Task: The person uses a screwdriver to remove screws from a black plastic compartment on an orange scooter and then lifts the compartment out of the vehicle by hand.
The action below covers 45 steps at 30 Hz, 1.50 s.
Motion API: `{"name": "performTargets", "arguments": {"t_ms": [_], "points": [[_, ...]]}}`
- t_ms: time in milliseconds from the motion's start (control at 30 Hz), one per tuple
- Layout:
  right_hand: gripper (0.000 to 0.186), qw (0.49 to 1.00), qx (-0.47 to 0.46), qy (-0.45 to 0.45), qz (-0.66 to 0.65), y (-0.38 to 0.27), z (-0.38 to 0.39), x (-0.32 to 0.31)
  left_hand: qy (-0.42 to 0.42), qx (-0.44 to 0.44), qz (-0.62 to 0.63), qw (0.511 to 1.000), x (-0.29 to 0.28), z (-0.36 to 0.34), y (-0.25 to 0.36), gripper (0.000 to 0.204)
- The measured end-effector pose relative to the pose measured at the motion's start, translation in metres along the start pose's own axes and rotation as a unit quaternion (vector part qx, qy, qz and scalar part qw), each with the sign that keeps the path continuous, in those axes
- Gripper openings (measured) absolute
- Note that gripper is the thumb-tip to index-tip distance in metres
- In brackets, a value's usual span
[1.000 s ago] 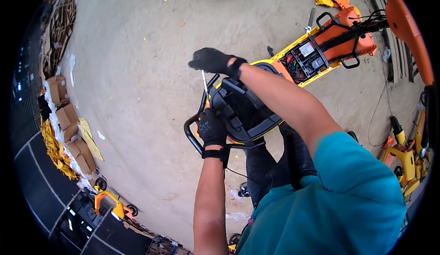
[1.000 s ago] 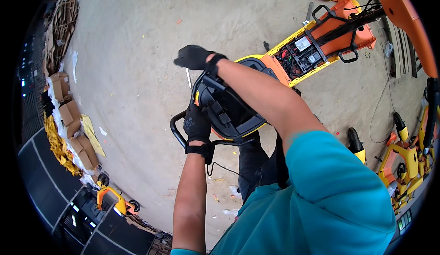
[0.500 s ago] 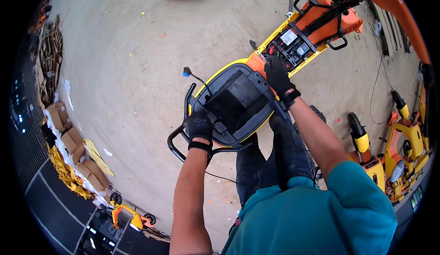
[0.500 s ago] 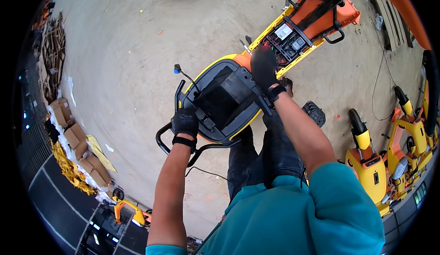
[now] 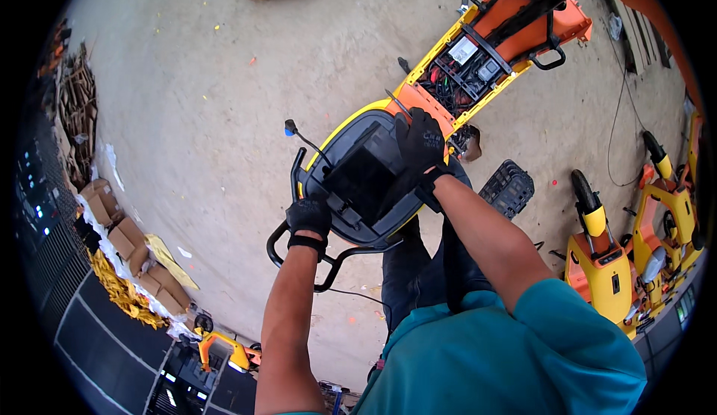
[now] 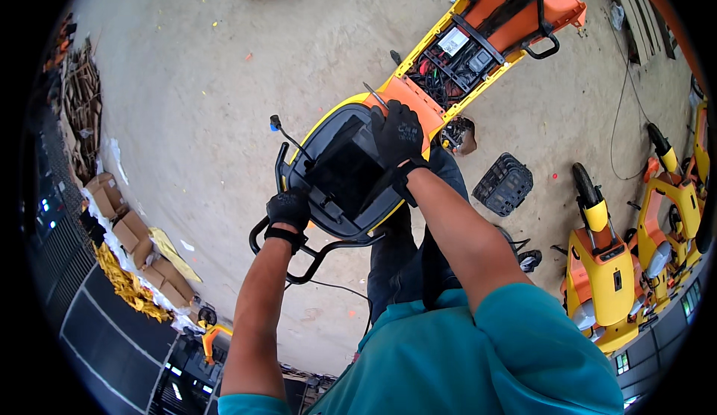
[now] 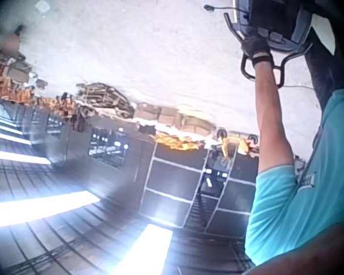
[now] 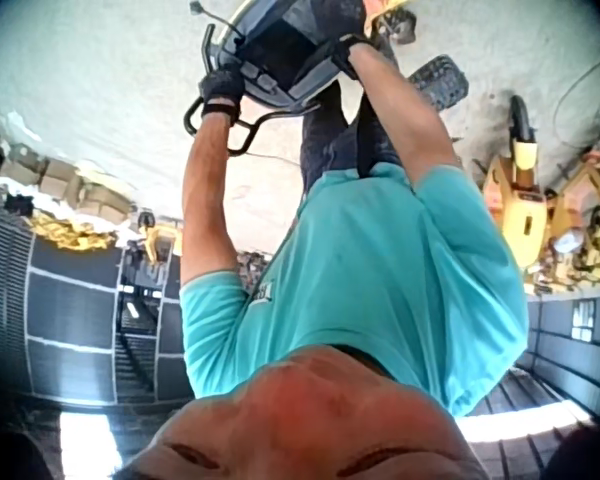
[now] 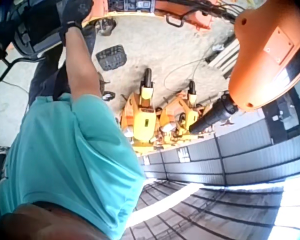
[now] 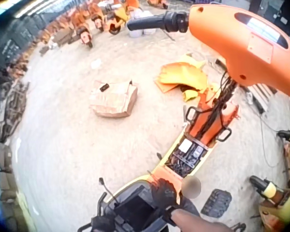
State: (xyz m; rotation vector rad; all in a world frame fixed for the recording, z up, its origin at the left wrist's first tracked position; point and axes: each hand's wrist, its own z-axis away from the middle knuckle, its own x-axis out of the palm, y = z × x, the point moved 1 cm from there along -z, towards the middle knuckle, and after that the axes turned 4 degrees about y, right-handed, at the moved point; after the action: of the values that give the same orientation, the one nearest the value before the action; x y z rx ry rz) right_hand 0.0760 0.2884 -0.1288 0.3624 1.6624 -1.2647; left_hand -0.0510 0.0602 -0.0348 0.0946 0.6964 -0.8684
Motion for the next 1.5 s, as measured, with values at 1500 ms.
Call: {"name": "performTargets", "arguments": {"t_ms": [1500], "points": [[0.033, 0.998, 0.046, -0.027, 0.016, -0.002, -0.003, 0.001, 0.068, -0.076, 0.108, 0.989, -0.019, 0.040, -0.013, 0.029]]}}
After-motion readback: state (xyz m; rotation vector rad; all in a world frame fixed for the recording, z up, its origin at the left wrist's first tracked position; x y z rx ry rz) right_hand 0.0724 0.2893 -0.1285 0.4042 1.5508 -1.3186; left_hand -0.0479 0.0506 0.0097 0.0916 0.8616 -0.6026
